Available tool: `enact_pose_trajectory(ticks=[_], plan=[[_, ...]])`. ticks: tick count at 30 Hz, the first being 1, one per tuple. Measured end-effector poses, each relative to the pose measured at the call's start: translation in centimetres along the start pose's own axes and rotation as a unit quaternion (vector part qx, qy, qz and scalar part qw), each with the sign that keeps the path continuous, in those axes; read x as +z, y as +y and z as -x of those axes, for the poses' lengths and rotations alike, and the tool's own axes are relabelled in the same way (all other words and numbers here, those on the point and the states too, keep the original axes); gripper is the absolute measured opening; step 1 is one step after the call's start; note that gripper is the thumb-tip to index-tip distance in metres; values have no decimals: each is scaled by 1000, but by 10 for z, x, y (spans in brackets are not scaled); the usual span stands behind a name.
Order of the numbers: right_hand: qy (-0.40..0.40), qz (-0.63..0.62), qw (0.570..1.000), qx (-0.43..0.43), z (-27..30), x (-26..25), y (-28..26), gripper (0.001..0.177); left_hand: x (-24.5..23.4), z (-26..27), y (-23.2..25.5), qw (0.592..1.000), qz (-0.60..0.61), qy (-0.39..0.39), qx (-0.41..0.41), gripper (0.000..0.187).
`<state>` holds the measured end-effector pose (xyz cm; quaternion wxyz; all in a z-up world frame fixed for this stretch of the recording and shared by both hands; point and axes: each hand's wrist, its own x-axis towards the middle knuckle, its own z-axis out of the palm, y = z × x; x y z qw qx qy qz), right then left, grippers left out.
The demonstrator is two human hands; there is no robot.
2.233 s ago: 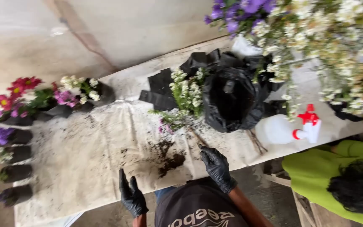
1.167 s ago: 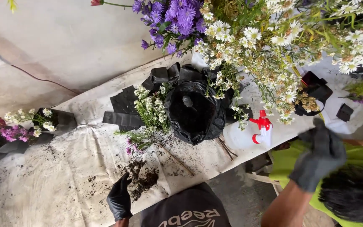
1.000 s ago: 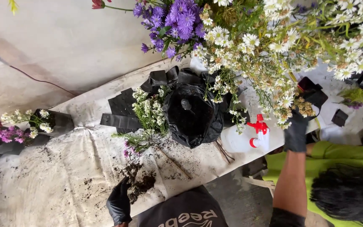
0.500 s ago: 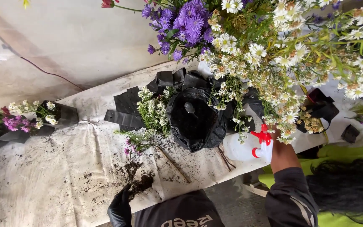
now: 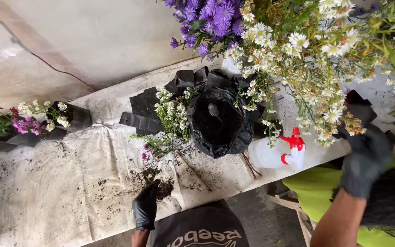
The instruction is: Planting small flower cuttings into black plastic nursery bags filled with soil on a work table.
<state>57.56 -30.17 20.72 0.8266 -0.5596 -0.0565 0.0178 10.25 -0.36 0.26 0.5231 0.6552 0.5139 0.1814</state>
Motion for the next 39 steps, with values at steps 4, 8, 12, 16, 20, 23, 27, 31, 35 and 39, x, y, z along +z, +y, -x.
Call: enact_pose_trajectory(ticks=[4,8,12,16,20,23,27,31,35,39], plan=[[-46,476,835,-273,114,-16,-36,19,6,4,45,996,49,-80,14,35],[-78,413,904,-77,194,19,-8,23,12,24,140,957,193,-212,-36,42],[-212,384,899,-11,221,82,28,16,19,43,184,894,320,-308,50,58],[-272,341,895,-92,238,111,57,20,24,45,179,848,396,-352,37,77],[-343,329,869,-136,243,134,65,14,30,46,173,866,407,-291,-7,59],[-383,347,840,-163,246,142,70,15,35,44,160,898,367,-242,-12,48],[-410,342,833,-147,250,141,79,20,42,40,139,899,376,-219,43,22],[-442,289,847,-51,247,152,63,31,44,36,134,896,399,-185,68,15],[-388,257,885,-5,246,160,58,21,44,36,146,886,429,-160,76,25],[-353,278,893,-3,245,166,66,22,51,33,134,891,419,-156,75,24]])
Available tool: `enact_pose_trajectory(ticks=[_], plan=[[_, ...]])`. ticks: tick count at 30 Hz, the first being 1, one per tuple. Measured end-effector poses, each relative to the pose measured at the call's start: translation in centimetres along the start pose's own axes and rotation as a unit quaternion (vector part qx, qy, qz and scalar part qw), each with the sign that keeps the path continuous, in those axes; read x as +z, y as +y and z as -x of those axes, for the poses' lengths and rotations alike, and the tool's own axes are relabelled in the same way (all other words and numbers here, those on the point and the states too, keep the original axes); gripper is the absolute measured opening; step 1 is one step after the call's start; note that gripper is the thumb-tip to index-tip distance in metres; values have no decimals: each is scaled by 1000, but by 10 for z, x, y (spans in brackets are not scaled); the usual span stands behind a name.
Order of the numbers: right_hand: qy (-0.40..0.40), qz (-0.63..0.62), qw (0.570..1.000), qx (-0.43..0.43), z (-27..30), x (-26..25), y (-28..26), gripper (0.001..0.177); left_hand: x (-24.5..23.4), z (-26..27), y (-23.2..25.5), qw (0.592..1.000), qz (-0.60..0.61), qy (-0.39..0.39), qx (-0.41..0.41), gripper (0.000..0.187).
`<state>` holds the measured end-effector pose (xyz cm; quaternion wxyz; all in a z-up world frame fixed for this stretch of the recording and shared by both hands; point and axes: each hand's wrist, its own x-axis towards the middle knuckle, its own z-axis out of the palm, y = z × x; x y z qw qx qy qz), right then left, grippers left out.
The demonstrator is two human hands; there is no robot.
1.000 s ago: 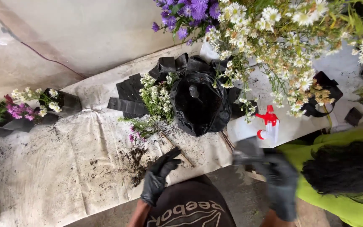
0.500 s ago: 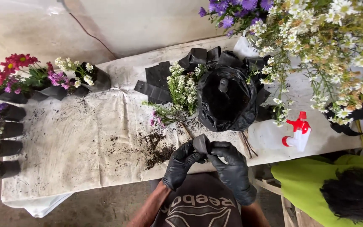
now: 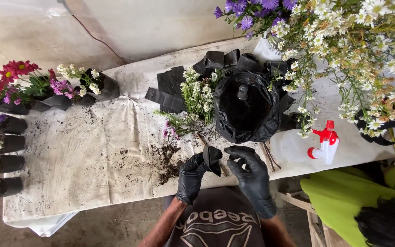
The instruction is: Planting small flower cuttings into black plastic nursery bags filled with soil on a work table.
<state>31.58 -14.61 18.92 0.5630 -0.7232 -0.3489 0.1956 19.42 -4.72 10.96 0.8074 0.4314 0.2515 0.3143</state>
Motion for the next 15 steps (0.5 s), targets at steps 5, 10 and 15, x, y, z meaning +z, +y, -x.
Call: enact_pose_trajectory(ticks=[5,10,15], plan=[[32,11,982,185,-6,25,18,19,-15,4,-34,978,-189,61,-62,20],[79,61,982,161,4,31,55,18,5,7,20,980,-143,77,-117,23],[127,137,982,0,6,20,65,19,-2,8,35,982,-119,103,-104,38]])
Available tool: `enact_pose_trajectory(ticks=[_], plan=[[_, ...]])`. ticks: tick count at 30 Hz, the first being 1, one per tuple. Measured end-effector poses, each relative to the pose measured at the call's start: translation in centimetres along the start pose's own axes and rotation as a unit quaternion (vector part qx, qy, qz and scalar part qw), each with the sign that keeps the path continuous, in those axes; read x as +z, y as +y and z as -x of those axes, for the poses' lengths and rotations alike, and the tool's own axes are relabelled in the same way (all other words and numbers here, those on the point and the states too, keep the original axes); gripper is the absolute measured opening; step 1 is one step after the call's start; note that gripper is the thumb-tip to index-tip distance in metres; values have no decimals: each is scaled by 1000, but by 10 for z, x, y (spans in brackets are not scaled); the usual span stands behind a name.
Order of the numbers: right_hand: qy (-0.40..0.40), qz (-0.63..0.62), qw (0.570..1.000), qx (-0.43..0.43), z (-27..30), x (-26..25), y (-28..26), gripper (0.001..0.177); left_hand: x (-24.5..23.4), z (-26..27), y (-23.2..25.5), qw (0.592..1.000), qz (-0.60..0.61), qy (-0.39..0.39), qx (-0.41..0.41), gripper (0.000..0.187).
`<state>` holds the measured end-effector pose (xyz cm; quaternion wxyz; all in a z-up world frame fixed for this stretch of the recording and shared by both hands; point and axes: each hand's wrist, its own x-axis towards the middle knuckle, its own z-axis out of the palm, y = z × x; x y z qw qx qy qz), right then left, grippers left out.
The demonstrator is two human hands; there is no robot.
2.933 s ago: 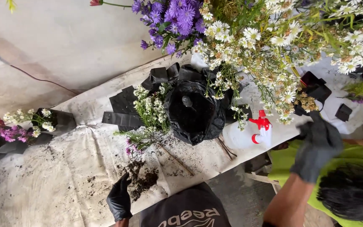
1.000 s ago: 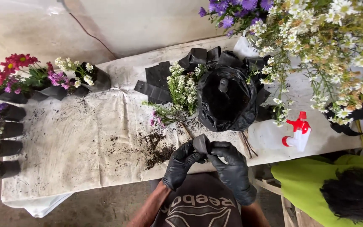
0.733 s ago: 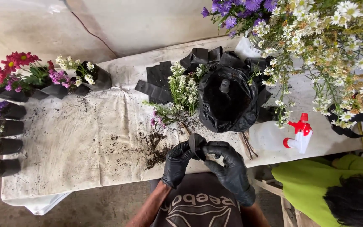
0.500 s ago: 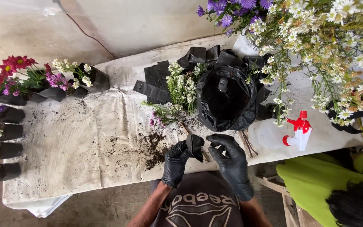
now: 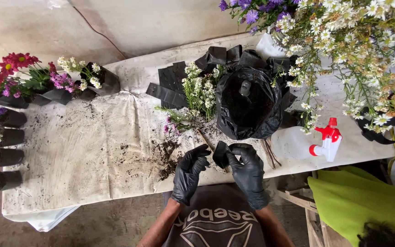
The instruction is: Planting small flower cuttings into black plastic nursery bags filled with soil on a work table.
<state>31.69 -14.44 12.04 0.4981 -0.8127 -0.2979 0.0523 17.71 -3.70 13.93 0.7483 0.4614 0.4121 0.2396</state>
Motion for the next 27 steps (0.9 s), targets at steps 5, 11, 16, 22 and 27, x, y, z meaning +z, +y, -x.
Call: enact_pose_trajectory(ticks=[5,11,16,22,27], plan=[[15,91,993,-76,6,3,2,21,16,3,5,986,-165,15,-12,40],[-10,-2,996,-86,9,3,13,19,4,-8,-41,993,-117,29,-8,8],[24,69,996,-53,5,6,-13,25,10,-2,-36,992,-125,37,-1,11],[-16,64,997,51,22,15,11,16,18,-2,-41,987,-141,73,23,8],[-112,-80,980,145,15,13,-18,23,7,-10,-69,986,-141,73,44,9]])
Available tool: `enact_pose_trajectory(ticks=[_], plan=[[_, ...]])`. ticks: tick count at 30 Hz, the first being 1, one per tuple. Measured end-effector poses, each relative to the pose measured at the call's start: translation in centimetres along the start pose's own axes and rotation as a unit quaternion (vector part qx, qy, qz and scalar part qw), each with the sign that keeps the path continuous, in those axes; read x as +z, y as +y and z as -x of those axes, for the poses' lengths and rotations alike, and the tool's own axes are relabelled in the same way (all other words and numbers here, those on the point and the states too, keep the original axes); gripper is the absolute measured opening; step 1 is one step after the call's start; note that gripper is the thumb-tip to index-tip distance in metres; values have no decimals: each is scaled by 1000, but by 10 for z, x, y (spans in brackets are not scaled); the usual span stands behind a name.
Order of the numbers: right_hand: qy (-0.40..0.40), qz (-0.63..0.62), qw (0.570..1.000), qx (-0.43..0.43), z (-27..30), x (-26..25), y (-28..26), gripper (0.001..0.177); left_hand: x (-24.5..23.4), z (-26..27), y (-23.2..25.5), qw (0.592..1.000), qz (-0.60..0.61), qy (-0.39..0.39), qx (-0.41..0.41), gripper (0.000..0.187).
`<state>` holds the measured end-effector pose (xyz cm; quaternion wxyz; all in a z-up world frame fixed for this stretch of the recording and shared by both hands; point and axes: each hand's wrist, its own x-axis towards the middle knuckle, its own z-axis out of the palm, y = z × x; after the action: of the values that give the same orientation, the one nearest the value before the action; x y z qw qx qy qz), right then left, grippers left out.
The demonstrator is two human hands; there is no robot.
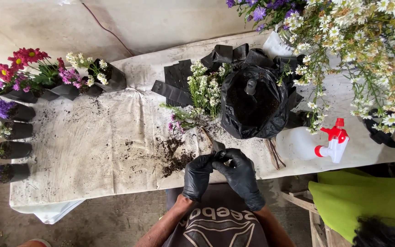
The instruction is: Planting small flower cuttings into black plastic nursery bags filled with soil on a work table.
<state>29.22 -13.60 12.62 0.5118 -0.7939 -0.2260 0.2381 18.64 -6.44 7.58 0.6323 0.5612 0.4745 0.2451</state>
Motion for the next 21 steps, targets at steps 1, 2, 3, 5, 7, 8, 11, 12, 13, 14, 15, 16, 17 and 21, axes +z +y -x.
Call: enact_pose_trajectory(ticks=[1,2,3,5,7,8,11,12,13,14,15,16,17,21], plan=[[-17,9,1000,1,-1,1,-3,24,0,0,-2,1000,17,-8,4,11],[-34,18,999,2,-1,2,-6,25,0,0,-3,999,34,-16,8,14],[-35,19,999,2,-2,4,-1,25,1,1,-3,999,35,-16,7,14],[-34,3,999,35,-4,8,8,16,3,1,-3,996,80,-13,24,9],[-34,21,999,29,-5,6,21,12,3,1,-6,996,88,-8,15,9],[-34,38,998,24,-6,5,28,11,4,0,-8,995,95,-4,6,10],[62,126,985,-104,-11,-4,38,7,-3,4,16,999,14,27,11,13],[60,126,985,-105,-11,-3,37,7,-4,3,16,999,15,28,11,13],[79,167,972,-145,-12,-2,36,9,-5,0,17,999,-25,35,5,17],[97,207,956,-186,-12,-1,34,10,-7,-2,18,997,-65,43,-1,22],[97,207,956,-186,-12,1,35,10,-8,1,31,997,-65,43,-1,22],[98,220,944,-224,-12,2,35,12,-9,4,43,991,-131,35,11,38],[99,233,931,-263,-12,3,35,15,-11,6,56,980,-195,27,22,57],[78,234,928,-278,-10,11,37,18,7,-17,-14,933,-325,54,143,77]])
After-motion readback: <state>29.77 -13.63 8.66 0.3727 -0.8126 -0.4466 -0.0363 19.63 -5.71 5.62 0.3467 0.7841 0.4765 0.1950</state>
